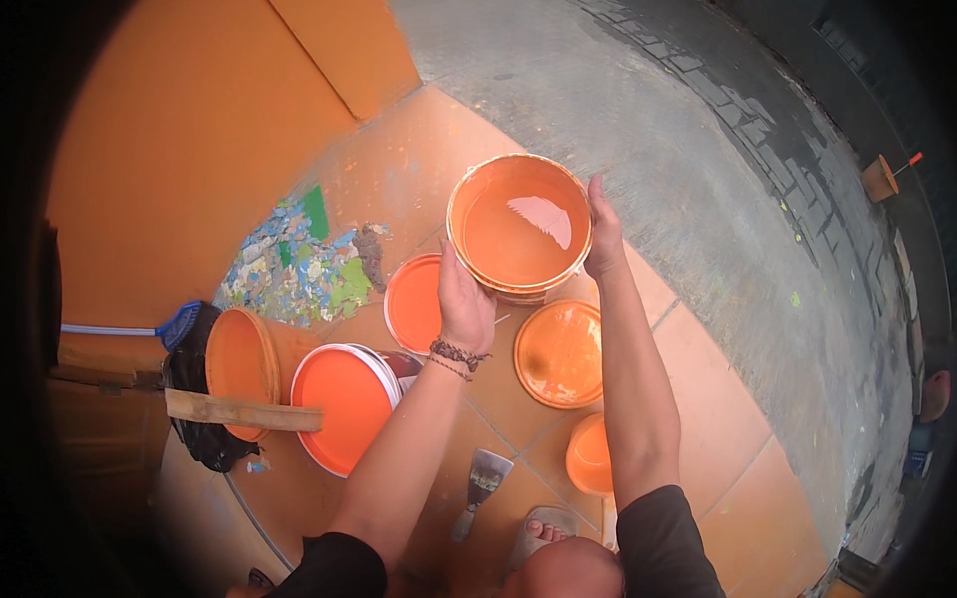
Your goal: The person sits on the floor and uses a wooden stick to stir orange paint in a white bucket. They scrape the stick against the bucket rim, pour more orange paint from a smaller bucket into the main bucket, and continue stirring.
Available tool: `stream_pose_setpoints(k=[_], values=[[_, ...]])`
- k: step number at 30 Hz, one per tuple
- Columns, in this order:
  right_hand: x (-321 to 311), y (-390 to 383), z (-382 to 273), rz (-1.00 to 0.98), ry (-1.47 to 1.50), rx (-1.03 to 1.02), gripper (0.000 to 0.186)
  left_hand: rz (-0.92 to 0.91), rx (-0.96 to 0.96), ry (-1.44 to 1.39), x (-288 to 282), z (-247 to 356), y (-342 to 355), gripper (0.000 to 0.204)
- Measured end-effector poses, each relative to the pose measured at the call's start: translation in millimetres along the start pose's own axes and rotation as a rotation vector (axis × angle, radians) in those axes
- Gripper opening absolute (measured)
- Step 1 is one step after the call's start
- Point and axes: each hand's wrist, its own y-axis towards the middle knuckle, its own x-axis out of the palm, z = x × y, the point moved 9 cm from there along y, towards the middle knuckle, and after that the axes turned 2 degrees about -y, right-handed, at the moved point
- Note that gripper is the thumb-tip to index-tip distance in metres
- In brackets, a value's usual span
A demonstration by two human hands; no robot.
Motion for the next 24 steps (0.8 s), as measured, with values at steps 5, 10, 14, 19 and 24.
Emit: stream_pose_setpoints(k=[5,10,14,19,24], values=[[30,-18,-24,-0.130,0.117,-0.082,0.062,-0.058,0.018,0.014,19,22,-9,0.062],[69,-54,-76,-0.223,0.080,-0.155,0.059,-0.035,0.087,0.048,49,56,-44,0.062],[100,-98,-115,-0.236,-0.044,-0.231,0.060,-0.011,0.124,0.051,71,76,-83,0.066],[121,-155,-132,-0.240,-0.088,-0.199,0.064,0.056,0.251,0.078,79,95,-142,0.070],[133,-206,-133,-0.162,-0.179,-0.083,0.068,-0.016,0.211,0.037,90,103,-215,0.079]])
